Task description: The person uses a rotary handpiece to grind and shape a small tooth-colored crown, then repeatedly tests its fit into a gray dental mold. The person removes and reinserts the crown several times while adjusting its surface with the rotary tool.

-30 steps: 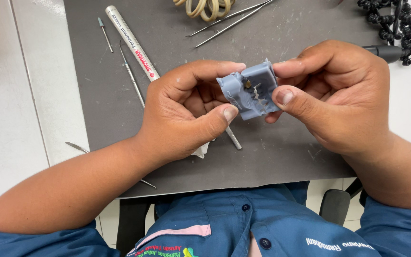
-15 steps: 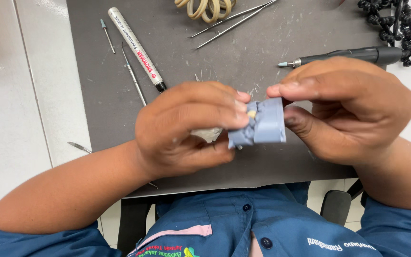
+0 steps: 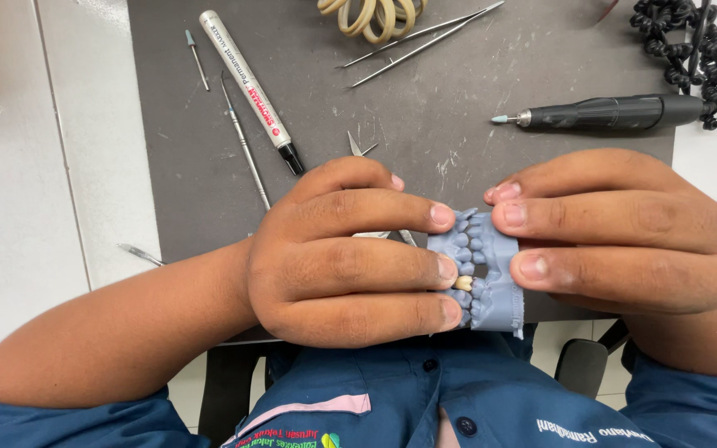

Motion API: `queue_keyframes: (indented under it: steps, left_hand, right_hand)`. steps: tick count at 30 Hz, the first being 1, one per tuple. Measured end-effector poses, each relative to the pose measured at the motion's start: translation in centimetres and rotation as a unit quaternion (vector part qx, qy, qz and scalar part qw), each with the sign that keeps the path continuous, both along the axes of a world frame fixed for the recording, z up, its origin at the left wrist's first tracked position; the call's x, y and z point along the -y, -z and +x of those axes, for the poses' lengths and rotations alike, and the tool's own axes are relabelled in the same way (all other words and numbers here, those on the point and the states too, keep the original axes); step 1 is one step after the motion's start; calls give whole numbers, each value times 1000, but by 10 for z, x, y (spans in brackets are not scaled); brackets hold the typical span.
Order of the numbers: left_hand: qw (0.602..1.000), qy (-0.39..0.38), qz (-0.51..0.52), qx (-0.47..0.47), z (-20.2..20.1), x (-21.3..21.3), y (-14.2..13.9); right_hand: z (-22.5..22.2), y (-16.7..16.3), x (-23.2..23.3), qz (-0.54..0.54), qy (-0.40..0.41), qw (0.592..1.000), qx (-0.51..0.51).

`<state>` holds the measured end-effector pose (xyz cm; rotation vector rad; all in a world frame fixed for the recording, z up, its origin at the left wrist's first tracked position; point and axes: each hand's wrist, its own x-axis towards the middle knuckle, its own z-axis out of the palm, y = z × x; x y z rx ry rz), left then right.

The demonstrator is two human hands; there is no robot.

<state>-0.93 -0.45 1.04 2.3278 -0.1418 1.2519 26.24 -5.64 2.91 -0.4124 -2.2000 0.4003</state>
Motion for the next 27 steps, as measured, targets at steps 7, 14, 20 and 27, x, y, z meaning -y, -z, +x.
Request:
queue_keyframes:
  steps: [7, 14, 20, 27]
  left_hand:
    - [1000, 17, 9, -1, 0, -1, 1]
    - [999, 25, 14, 14, 0, 1, 4]
    - [999, 20, 31, 14, -2, 0, 2]
    - [999, 17, 37, 16, -4, 2, 2]
  right_hand:
    - [0, 1, 1, 14, -3, 1000, 7]
    - [-8, 7, 9, 25, 24, 999, -21]
    - [-9, -6, 25, -11, 51, 998, 29]
    - [-3, -10, 30, 3, 38, 996, 79]
